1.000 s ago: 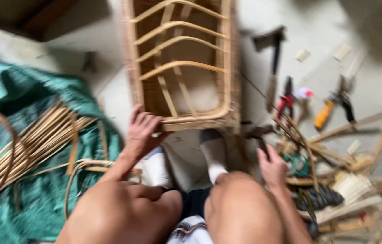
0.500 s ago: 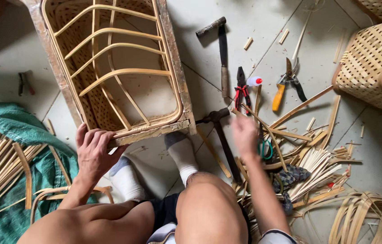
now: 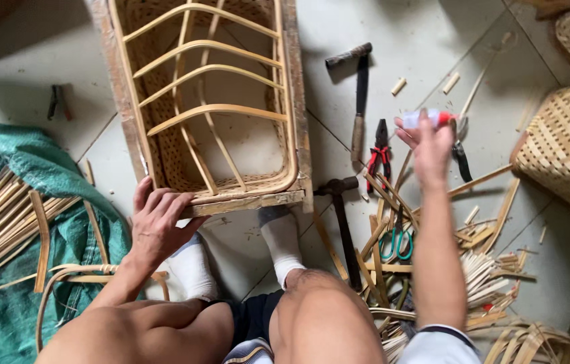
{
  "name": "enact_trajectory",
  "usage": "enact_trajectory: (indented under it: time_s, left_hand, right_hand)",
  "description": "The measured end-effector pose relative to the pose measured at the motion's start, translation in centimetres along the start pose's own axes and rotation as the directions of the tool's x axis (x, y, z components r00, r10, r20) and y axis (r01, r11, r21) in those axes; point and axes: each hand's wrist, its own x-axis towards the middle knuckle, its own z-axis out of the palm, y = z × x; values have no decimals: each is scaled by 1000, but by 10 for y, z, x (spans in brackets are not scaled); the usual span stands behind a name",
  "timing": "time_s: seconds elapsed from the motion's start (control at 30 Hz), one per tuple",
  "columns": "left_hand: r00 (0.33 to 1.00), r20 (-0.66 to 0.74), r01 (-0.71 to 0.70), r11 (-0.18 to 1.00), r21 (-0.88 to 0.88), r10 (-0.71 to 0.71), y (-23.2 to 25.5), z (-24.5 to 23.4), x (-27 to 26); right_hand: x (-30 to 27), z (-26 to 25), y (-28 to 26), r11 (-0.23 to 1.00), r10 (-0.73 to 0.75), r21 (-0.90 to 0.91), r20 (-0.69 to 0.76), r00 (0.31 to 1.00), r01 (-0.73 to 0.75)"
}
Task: The person inserts thin bamboo strips into a rectangular basket frame, secures them with a hammer, and applies glue along the edges to reinforce the structure.
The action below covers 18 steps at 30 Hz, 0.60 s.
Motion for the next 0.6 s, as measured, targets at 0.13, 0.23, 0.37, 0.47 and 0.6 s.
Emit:
enact_trajectory:
  time_s: [0.13,0.23,0.37,0.47,0.6]
  left_hand:
    - [1000,19,-5,999,-46,6,-1,-1,-3]
    - [1000,10,-25,987,-161,27,9,-4,-14]
    - [995,-7,-102,960,-262,104,1,-24,-22]
    - [977,-210,-77,966,-248,24,-32,-35,-4]
    - [824,-381,239,866,-440,-421,-98,-27,68]
  right_hand:
    - [-9,55,-98,997,-51,72,400,915,24]
    - [-8,102,-141,999,-49,10,580,813,53]
    - [-13,190,-151,879,-119,-266,682,722,396]
    - [-26,259,-147,617,-214,-396,747,629,680]
    - [-28,335,-133,231,-257,-472,814,521,851]
